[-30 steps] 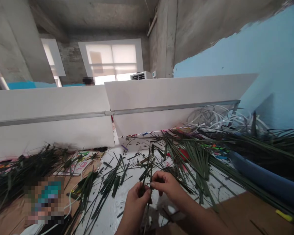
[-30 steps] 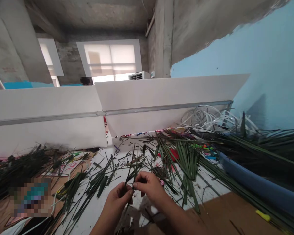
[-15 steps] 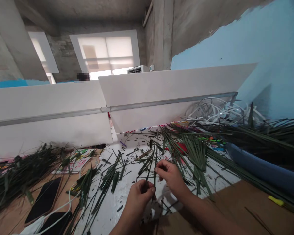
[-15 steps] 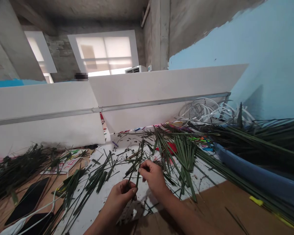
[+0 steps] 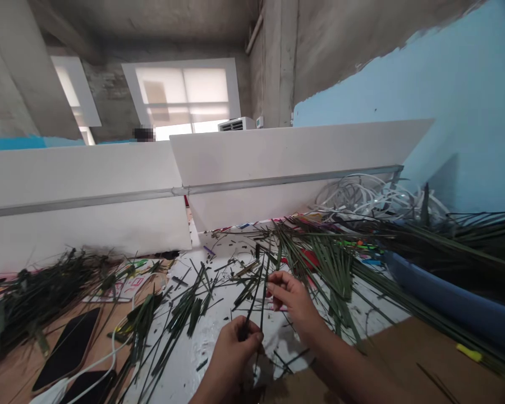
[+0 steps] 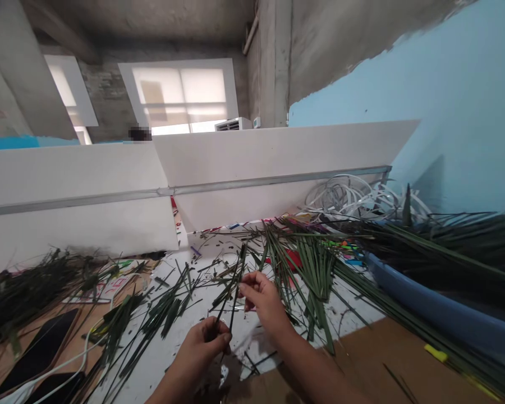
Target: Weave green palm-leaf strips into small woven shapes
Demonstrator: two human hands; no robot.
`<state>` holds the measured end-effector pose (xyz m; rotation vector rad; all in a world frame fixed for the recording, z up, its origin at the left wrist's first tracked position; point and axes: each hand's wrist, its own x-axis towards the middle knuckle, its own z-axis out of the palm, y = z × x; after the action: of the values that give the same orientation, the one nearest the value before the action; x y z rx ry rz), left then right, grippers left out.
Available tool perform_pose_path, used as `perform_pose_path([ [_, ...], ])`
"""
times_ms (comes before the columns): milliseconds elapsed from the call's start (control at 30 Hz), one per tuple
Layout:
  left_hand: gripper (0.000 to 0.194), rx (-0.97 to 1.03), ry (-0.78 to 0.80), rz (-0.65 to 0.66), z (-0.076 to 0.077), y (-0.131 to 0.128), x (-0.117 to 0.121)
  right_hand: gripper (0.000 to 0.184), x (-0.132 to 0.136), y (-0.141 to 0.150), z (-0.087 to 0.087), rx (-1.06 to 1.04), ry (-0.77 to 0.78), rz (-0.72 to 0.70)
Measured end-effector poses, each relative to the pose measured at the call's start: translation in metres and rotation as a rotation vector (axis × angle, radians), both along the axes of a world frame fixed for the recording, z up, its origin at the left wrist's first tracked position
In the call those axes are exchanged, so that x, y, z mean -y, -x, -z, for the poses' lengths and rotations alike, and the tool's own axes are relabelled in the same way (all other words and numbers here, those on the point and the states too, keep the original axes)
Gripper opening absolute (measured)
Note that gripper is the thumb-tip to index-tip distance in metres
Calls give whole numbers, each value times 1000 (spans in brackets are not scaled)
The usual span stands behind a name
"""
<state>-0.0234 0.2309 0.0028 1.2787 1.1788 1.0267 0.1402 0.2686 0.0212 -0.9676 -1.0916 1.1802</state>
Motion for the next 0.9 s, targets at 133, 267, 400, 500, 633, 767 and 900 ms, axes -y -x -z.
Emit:
perform_pose_path([
  [133,15,52,-6,-14,-3,4,-1,29,9,12,3,17,63,-184],
  [267,17,95,-35,-43,-3,1,-1,23,15,17,3,11,95,-249],
  [400,23,81,-41,-69,-3,0,0,22,18,17,2,-8,103,-244],
  [500,27,59,-57,-106,-6,2,0,21,17,18,4,5,108,-251],
  [633,27,33,-85,-104,-8,3,0,21,14,20,9,24,105,-222],
  [767,20,21,-102,-98,-9,1,1,21,15,23,13,0,82,-172],
  [900,15,-19,-112,-74,-12,-3,4,18,14,21,11,-31,43,-75],
])
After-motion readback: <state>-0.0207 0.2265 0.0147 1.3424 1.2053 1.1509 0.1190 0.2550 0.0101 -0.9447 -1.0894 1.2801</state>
